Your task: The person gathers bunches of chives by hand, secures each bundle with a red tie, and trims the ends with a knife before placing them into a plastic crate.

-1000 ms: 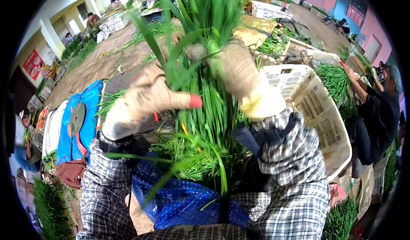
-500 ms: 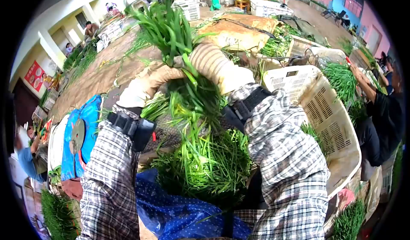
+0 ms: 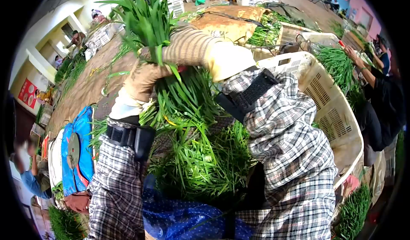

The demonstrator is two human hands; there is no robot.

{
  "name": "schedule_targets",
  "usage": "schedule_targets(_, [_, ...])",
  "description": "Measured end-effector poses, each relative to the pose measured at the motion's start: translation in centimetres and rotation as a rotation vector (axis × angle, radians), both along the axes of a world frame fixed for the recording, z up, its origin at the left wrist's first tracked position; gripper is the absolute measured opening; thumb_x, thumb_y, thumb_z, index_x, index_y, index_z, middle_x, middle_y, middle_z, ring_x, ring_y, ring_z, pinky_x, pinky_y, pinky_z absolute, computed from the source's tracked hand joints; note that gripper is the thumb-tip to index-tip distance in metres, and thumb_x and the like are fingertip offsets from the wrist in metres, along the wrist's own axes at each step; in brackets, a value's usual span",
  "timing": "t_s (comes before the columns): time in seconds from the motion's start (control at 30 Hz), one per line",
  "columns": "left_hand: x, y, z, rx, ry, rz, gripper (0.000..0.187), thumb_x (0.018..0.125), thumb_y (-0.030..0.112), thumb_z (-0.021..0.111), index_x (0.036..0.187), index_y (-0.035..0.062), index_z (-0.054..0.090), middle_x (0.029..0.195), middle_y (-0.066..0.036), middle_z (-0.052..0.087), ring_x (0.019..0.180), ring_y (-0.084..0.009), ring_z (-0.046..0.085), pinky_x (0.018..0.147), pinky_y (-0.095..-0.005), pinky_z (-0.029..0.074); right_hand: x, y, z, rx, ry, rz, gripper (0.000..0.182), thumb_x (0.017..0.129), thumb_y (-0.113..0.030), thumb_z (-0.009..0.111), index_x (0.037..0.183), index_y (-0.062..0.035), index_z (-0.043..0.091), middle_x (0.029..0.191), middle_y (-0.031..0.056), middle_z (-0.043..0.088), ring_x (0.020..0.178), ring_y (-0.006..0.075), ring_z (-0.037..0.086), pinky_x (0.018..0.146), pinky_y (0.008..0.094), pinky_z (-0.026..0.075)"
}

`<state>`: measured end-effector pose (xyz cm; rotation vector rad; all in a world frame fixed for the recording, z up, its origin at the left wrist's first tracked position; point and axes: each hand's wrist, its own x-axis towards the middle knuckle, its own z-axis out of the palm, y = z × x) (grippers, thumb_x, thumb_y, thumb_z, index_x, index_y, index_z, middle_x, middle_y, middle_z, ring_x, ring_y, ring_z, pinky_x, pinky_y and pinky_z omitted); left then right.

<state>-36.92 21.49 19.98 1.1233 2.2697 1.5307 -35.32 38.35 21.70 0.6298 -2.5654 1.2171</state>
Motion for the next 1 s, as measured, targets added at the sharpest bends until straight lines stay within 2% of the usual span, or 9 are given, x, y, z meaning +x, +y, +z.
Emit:
schedule_targets(0.2, [-0.4,-0.9,-1.8,-0.174,0.595,0.196,0.031,0.092,0.023,0.050,0.114,0.0065,0.065,0.107,-0.010,0.068,0.099,-0.0227,0.061,0.094,-0.0367,0.046,3.1,0.0,-1.9,-0.110,0.013,0.097,0.091,0.071,-0.038,0.079,0.142,-0.0047,0.033,0.125,0.0228,0.055,0.117,0.0349,0.053,0.101,0.0395,0.041])
schedule_targets(0.23, [-0.3,-1.8,-1.4,-0.126,0.544,0.228,0.032,0.093,0.024,0.048,0.114,0.0063,0.065,0.107,-0.010,0.068,0.098,-0.0235,0.062,0.094,-0.0379,0.046,4.3,-0.4,-3.3,-0.129,0.001,0.124,0.093,0.071,-0.039,0.080,0.142,-0.0045,0.032,0.126,0.0232,0.055,0.118,0.0350,0.053,0.102,0.0395,0.041])
schedule_targets(0.33, [1.2,-5.1,1.4,0.672,-0.540,0.256,0.019,0.084,0.014,0.066,0.097,0.0005,0.063,0.086,-0.008,0.064,0.086,-0.0251,0.063,0.079,-0.0382,0.051,7.9,-1.7,-7.6,0.144,-0.197,0.047,0.108,0.060,-0.023,0.086,0.145,0.0001,0.024,0.134,0.0251,0.048,0.123,0.0369,0.049,0.106,0.0376,0.038])
schedule_targets(0.43, [1.6,-9.6,0.9,0.734,-0.505,0.140,0.023,0.082,0.014,0.068,0.098,0.0003,0.059,0.085,-0.008,0.060,0.083,-0.0278,0.060,0.087,-0.0424,0.048,9.1,-3.7,-11.3,0.126,-0.201,0.197,0.106,0.059,-0.017,0.085,0.144,0.0029,0.024,0.133,0.0287,0.047,0.125,0.0376,0.047,0.107,0.0388,0.038])
schedule_targets(0.53, [4.3,-12.9,1.1,0.903,-0.658,-0.025,0.018,0.085,0.019,0.064,0.096,0.0062,0.058,0.089,-0.006,0.057,0.093,-0.0260,0.055,0.094,-0.0441,0.044,12.0,-6.2,-11.8,0.589,-0.322,0.047,0.075,0.073,-0.018,0.074,0.135,0.0037,0.038,0.099,0.0204,0.066,0.091,0.0371,0.064,0.077,0.0425,0.052])
schedule_targets(0.6, [6.2,-14.6,1.8,0.916,-0.628,0.093,0.020,0.085,0.023,0.063,0.097,0.0072,0.057,0.089,-0.004,0.055,0.093,-0.0244,0.054,0.096,-0.0446,0.043,14.8,-7.5,-12.5,0.754,-0.244,0.053,0.058,0.077,-0.017,0.065,0.129,0.0023,0.045,0.077,0.0137,0.066,0.068,0.0325,0.065,0.058,0.0434,0.050])
schedule_targets(0.63, [6.6,-15.6,1.9,0.898,-0.579,0.065,0.018,0.087,0.023,0.063,0.094,0.0075,0.057,0.087,-0.004,0.057,0.093,-0.0248,0.057,0.092,-0.0437,0.046,17.0,-8.1,-12.6,0.752,-0.108,0.017,0.019,0.082,-0.009,0.058,0.098,0.0004,0.055,0.072,0.0123,0.066,0.064,0.0297,0.066,0.050,0.0407,0.050])
schedule_targets(0.87, [9.0,-19.3,0.4,1.048,-0.532,0.185,0.019,0.085,0.022,0.068,0.093,0.0079,0.058,0.070,0.002,0.053,0.067,-0.0174,0.054,0.085,-0.0418,0.045,26.7,-4.7,-14.0,0.809,-0.288,0.114,0.021,0.080,-0.010,0.056,0.099,-0.0007,0.050,0.064,0.0119,0.058,0.057,0.0273,0.061,0.046,0.0406,0.045])
schedule_targets(1.0, [7.8,-22.3,1.1,1.103,-0.454,-0.057,0.013,0.089,0.021,0.063,0.090,0.0084,0.059,0.072,0.002,0.051,0.070,-0.0155,0.052,0.087,-0.0383,0.043,32.0,-0.3,-20.8,0.788,-0.438,0.022,0.047,0.080,-0.016,0.060,0.124,-0.0045,0.047,0.075,0.0154,0.063,0.071,0.0346,0.064,0.060,0.0403,0.052])
